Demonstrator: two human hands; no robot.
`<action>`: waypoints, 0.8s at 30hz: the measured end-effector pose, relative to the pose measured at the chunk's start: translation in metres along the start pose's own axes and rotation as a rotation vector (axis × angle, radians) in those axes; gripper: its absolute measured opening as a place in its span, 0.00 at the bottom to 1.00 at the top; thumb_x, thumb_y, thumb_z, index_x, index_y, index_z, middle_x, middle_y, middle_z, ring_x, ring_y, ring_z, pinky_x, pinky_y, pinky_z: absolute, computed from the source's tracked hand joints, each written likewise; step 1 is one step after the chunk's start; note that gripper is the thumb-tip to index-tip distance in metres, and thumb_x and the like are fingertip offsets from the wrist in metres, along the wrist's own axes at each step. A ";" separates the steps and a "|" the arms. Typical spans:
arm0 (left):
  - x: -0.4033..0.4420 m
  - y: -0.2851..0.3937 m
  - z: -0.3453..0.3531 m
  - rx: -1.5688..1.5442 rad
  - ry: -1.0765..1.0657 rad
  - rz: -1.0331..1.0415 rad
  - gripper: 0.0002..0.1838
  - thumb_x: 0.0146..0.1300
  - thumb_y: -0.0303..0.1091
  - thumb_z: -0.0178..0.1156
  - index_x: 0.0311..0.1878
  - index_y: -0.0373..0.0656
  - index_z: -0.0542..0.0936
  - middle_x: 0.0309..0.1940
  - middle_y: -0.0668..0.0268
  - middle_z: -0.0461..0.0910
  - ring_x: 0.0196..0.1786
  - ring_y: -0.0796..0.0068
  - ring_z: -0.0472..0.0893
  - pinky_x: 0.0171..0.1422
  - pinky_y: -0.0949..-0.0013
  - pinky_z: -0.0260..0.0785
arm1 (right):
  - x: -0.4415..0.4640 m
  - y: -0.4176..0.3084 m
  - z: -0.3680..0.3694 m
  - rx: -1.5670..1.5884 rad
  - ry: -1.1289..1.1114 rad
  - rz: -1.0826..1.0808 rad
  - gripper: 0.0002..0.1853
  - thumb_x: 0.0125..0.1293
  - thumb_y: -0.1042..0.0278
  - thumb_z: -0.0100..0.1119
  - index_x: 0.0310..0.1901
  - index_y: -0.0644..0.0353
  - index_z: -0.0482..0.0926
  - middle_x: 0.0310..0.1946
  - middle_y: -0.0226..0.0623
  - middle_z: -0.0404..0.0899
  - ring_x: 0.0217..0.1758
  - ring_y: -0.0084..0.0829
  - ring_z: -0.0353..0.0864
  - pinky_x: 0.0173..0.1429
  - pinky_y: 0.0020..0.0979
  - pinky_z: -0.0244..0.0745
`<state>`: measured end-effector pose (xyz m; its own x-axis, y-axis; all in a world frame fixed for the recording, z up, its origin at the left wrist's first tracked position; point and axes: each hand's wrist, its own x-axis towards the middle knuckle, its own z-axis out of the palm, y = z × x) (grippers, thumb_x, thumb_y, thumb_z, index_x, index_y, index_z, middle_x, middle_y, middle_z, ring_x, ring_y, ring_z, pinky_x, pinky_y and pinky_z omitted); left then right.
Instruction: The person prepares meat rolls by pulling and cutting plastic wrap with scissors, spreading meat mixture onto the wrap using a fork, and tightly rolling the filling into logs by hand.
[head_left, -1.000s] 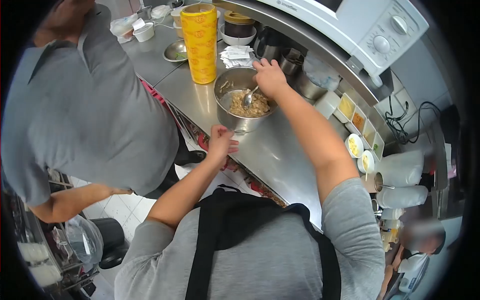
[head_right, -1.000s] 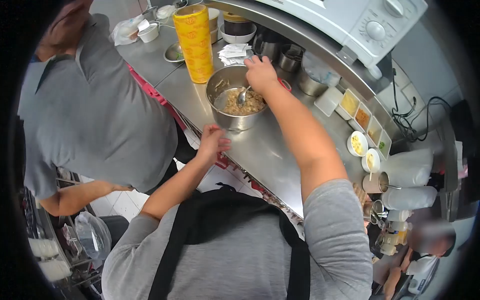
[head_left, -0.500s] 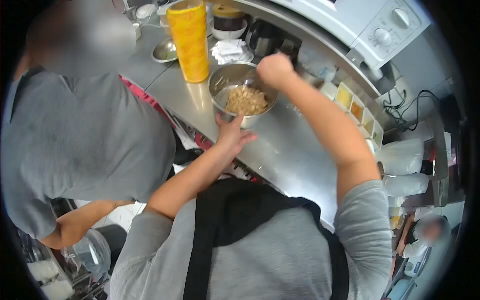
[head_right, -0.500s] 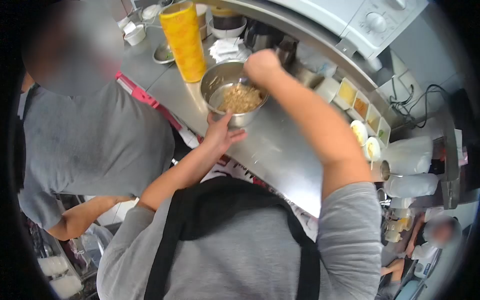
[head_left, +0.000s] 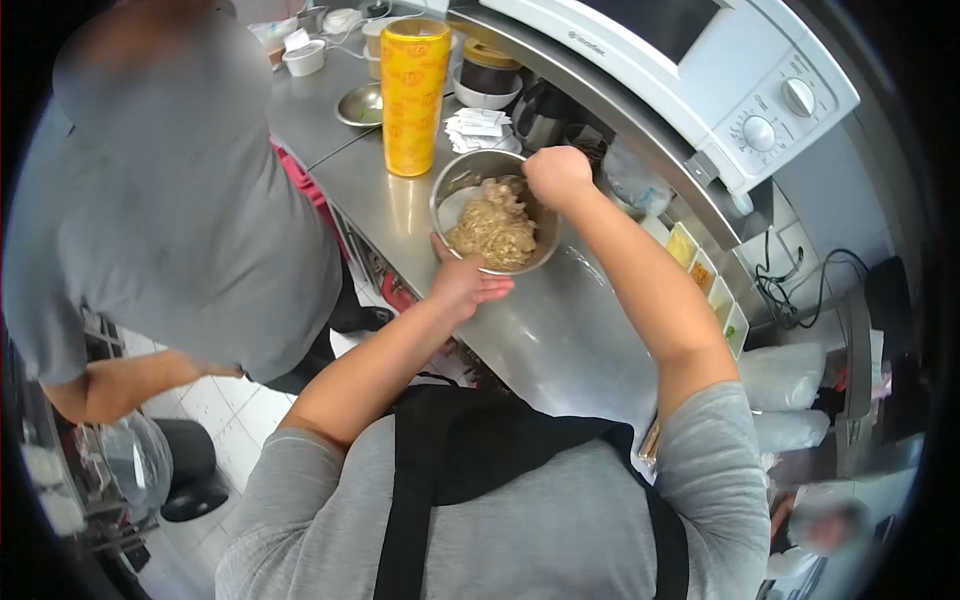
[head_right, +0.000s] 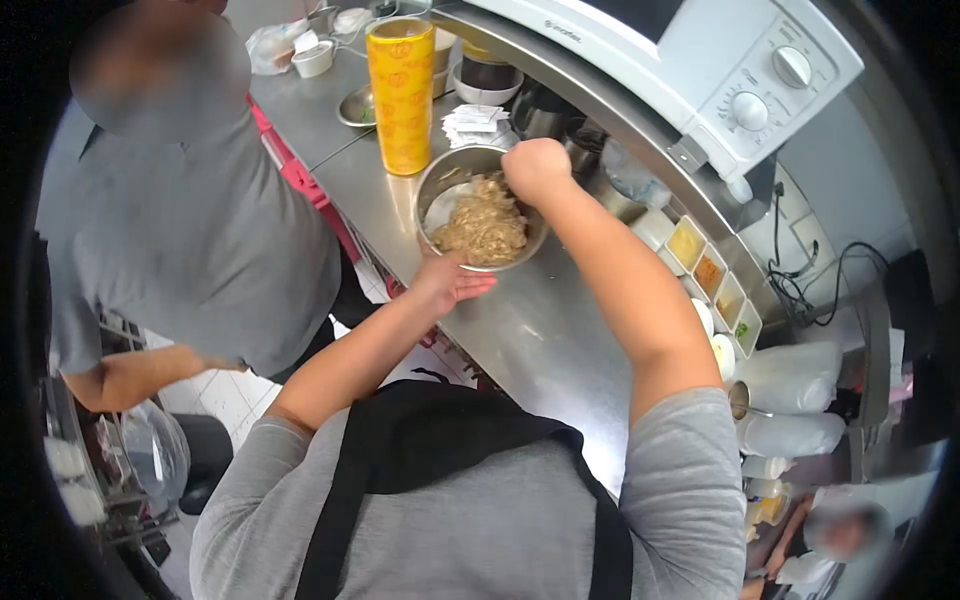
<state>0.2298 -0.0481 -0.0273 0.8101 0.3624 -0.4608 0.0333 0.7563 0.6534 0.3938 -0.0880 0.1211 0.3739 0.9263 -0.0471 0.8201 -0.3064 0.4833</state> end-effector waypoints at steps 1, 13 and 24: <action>-0.011 -0.003 0.009 0.044 0.032 0.036 0.43 0.70 0.27 0.41 0.69 0.63 0.19 0.49 0.38 0.75 0.41 0.47 0.85 0.39 0.53 0.83 | 0.006 -0.004 0.008 -0.013 -0.012 0.034 0.10 0.58 0.67 0.55 0.35 0.53 0.88 0.36 0.38 0.87 0.40 0.37 0.87 0.40 0.38 0.81; -0.032 -0.012 0.026 0.023 0.046 0.096 0.46 0.69 0.26 0.42 0.67 0.72 0.18 0.43 0.37 0.76 0.34 0.48 0.85 0.34 0.56 0.83 | -0.078 -0.059 0.032 0.069 0.032 -0.250 0.09 0.58 0.68 0.55 0.32 0.56 0.86 0.32 0.40 0.86 0.37 0.37 0.87 0.39 0.38 0.81; -0.045 -0.028 0.030 0.134 0.091 0.168 0.43 0.67 0.19 0.37 0.71 0.72 0.28 0.52 0.40 0.74 0.32 0.52 0.86 0.29 0.62 0.83 | -0.082 -0.068 0.021 0.120 -0.066 -0.089 0.10 0.57 0.68 0.56 0.33 0.56 0.87 0.35 0.43 0.86 0.39 0.40 0.87 0.39 0.39 0.82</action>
<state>0.2099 -0.1018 -0.0070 0.7548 0.5292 -0.3876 -0.0149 0.6045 0.7965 0.3164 -0.1480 0.0741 0.3219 0.9357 -0.1444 0.8955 -0.2514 0.3672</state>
